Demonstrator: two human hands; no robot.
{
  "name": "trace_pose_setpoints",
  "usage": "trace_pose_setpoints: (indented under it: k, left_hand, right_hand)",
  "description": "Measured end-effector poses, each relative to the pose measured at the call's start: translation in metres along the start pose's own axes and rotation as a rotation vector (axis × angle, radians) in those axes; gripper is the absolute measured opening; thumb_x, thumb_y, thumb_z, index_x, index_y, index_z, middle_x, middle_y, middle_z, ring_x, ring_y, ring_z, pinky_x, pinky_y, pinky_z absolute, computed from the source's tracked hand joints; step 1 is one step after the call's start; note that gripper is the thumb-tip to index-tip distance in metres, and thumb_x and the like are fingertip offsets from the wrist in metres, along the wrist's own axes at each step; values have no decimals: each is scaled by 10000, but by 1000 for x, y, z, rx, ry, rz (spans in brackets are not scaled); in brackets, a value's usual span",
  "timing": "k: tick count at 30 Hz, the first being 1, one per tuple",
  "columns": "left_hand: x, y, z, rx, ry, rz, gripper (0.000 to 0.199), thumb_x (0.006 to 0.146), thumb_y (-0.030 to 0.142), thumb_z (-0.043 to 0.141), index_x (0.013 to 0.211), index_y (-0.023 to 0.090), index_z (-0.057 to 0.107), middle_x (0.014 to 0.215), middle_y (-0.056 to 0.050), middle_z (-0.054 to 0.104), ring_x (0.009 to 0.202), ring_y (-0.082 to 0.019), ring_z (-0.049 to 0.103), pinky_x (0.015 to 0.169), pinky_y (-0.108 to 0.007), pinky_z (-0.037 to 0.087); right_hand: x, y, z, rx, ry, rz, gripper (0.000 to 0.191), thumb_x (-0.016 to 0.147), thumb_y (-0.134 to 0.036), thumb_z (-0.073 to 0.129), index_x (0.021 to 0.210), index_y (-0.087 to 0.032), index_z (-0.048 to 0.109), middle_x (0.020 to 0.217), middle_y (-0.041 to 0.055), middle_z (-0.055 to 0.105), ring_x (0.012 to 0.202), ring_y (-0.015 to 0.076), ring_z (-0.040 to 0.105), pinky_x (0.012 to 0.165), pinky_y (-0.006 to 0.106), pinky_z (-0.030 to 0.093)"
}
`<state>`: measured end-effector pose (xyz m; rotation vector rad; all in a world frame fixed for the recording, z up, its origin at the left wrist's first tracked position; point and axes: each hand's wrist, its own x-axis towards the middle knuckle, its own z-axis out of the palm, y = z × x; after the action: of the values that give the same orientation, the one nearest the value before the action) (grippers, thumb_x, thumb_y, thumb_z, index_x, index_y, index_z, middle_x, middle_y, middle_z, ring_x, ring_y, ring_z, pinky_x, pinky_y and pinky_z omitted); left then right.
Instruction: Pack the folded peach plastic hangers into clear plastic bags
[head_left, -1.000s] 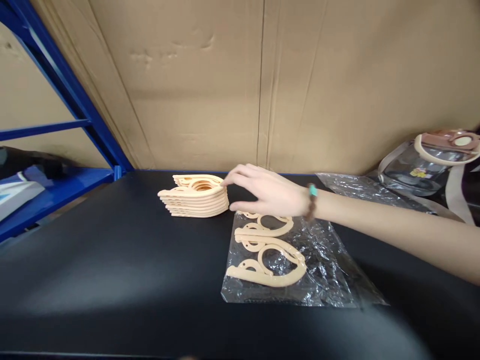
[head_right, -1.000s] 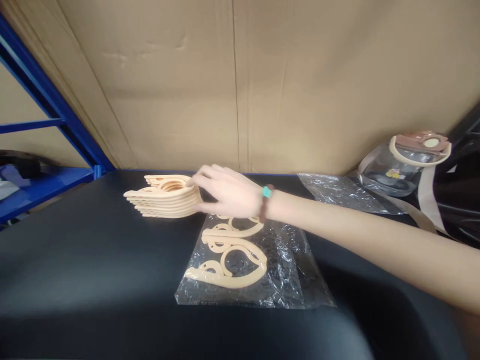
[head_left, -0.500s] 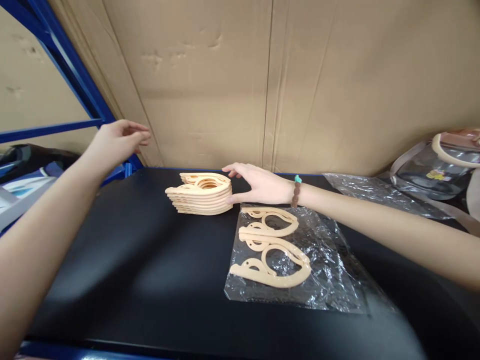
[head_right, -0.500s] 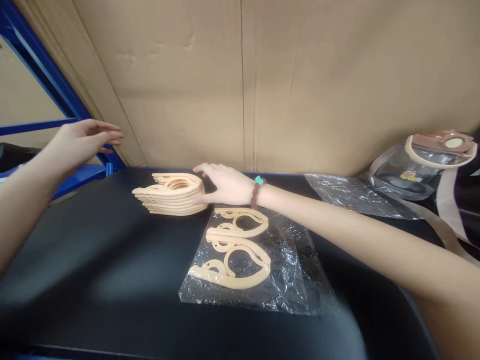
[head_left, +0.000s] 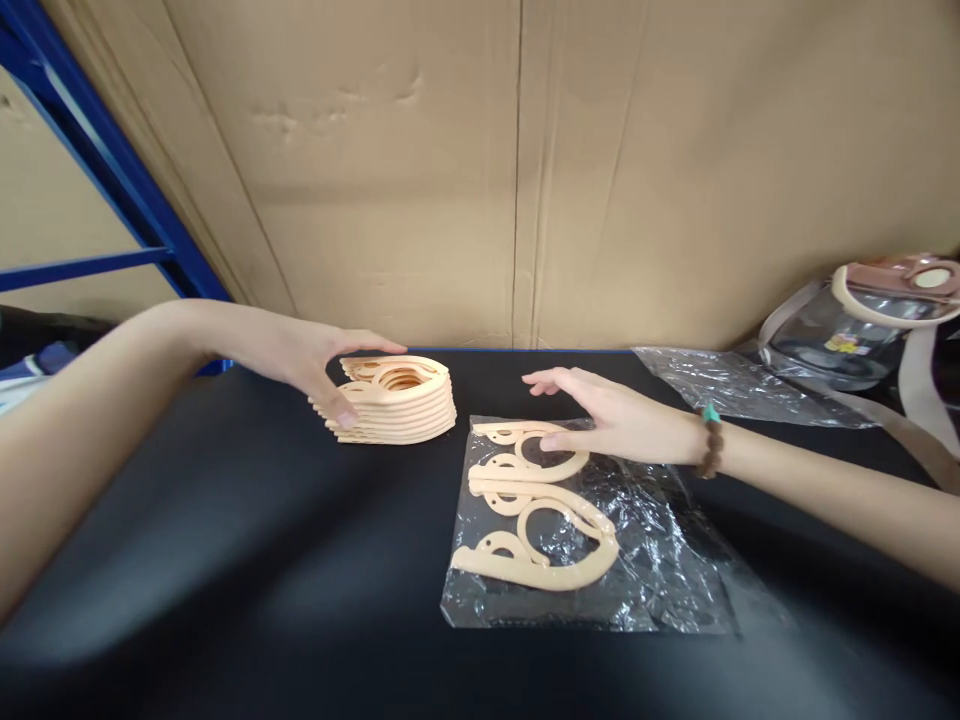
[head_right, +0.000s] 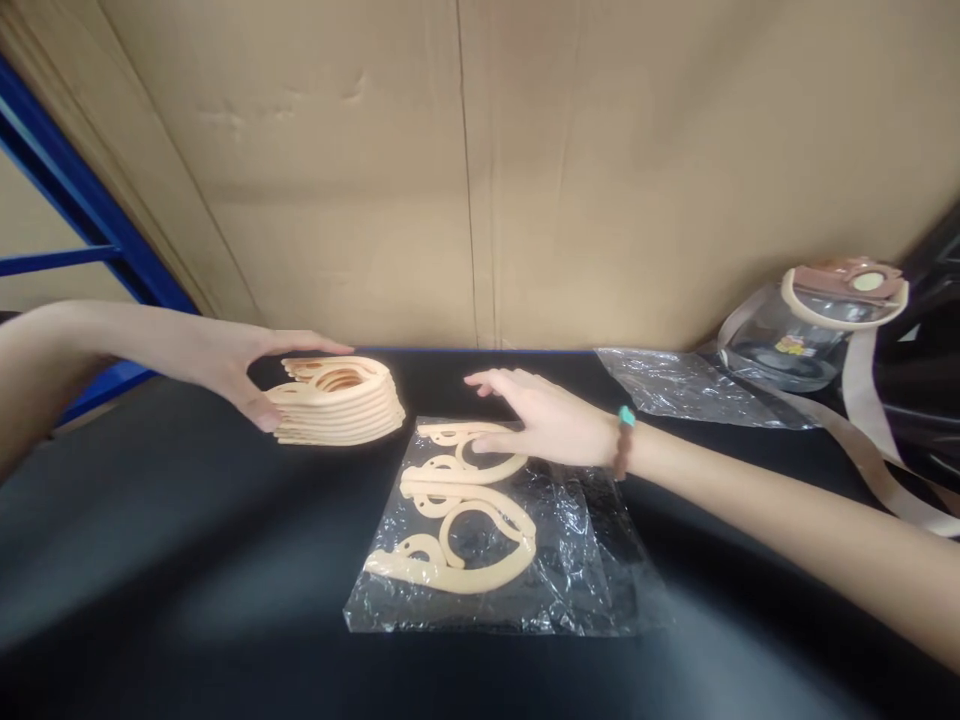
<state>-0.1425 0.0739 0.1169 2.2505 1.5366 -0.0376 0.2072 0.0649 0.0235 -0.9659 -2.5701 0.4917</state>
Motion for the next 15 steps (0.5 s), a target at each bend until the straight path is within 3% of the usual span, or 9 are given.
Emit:
trace_pose_setpoints:
  k: [5,10,13,15]
  left_hand:
    - [3,-2,12,144,73,-12,593,711,287,686,1275,185,536,1229,10,646,1039,-148,605,911,-339,492]
    - [2,-11,15,61,34,61,536,807,340,606,1293,142,491,1112,36,691,925,-96,611,786,-205,501]
    - [0,-20,10,61,56,63,579,814,419,622,1302,139,486,1139,20,681,953,-114,603,839,-242,492]
    - [-2,-15,8,82,157,64,640,807,485,634,1340,174,466,1225,8,635,1048,-151,580,930,-312,463]
  right_hand:
    - [-34,-2,-8,-23,42,52,626,876,-533,573,1406,-230,432,1366,109,550,1276,254,495,1033,495,443]
    - [-54,-5,-11,-40,102,92,606,883,-510,572,1415,-270,410,1399,102,529,1258,267,527,946,473,522]
    - [-59,-4,-11,-27,166,112,612,891,-479,576,1434,-290,365,1391,91,535,1255,261,532,962,471,516]
    - [-61,-1,-10,-55,217,96,609,888,-466,590,1427,-288,370,1379,85,541,1268,259,517,1015,485,475]
